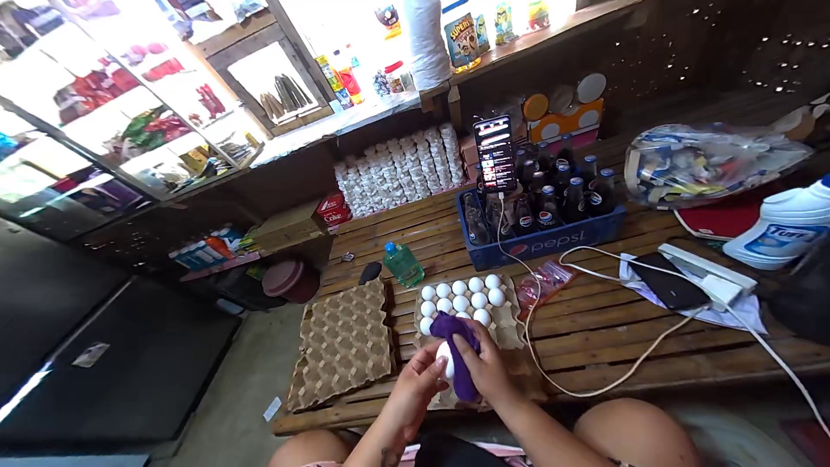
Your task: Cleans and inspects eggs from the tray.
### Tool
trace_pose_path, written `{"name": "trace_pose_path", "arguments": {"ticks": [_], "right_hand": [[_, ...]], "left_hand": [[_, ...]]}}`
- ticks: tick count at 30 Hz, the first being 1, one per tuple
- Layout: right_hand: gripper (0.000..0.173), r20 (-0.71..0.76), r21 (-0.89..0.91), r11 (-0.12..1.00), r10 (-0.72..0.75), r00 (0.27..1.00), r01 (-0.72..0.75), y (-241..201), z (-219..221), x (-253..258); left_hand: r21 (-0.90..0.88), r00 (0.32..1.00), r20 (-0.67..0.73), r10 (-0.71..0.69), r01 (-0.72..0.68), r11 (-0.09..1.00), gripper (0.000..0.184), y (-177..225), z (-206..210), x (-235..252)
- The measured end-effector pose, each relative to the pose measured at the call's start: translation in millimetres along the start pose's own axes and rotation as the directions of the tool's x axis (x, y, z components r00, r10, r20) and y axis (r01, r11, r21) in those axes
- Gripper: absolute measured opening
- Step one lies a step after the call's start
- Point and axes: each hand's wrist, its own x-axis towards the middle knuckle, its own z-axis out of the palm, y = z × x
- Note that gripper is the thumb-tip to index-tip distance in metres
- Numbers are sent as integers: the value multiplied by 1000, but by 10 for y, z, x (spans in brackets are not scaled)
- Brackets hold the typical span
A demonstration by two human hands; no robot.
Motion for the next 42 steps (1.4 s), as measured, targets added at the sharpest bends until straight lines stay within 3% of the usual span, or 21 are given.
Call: {"name": "trace_pose_path", "arguments": {"ticks": [2, 5, 7, 10, 14, 17, 20, 23, 26, 32, 35, 38, 40, 42], "right_hand": [[46, -42, 103, 987, 127, 991, -122, -48, -9, 33], [50, -26, 121, 986, 119, 993, -115, -34, 18, 26], [48, 13, 60, 998, 29, 1000, -29, -2, 55, -14], [52, 108, -55, 971, -227, 968, 234, 145, 101, -64], [55, 181, -100, 954, -262, 948, 282, 150, 86, -54], [56, 122, -32, 987, -150, 981, 155, 101, 56, -36], [57, 6, 113, 984, 136, 991, -136, -45, 11, 19], [53, -28, 329, 865, 411, 911, -379, -75, -47, 103], [51, -31, 407, 778, 536, 844, -479, -68, -40, 105], [62, 102, 365, 748, 559, 823, -554, -144, 14, 30], [80, 261, 397, 717, 510, 820, -573, -207, 12, 7], [110, 378, 404, 731, 414, 828, -550, -206, 1, -9], [123, 382, 344, 769, 409, 829, -538, -160, 9, -20], [124, 332, 279, 819, 407, 851, -501, -118, 30, -36]], "left_hand": [[22, 999, 33, -5, 5, 1000, 40, 0, 0, -7], [-11, 1000, 12, 7, -7, 1000, 38, -1, 31, -12], [-66, 999, -30, 20, -22, 998, 33, -1, 46, -8], [-123, 996, -84, 30, -40, 992, 30, -5, 29, 6], [-95, 994, -103, 25, -35, 995, 33, -3, 17, 18], [-74, 996, -76, 35, -41, 996, 31, -12, 37, 10], [11, 998, -19, 53, -53, 999, 33, -44, 53, -2], [111, 996, 54, 75, -81, 991, 42, -90, 81, -25], [147, 995, 61, 84, -93, 985, 44, -112, 114, -34], [107, 992, -30, 126, -122, 987, 40, -138, 98, -13], [52, 985, -120, 126, -120, 991, 37, -123, 83, 21], [5, 980, -182, 86, -87, 996, 38, -113, 60, 44], [1, 978, -198, 70, -71, 997, 39, -102, 73, 42], [-11, 978, -199, 57, -60, 998, 40, -90, 94, 29]]}}
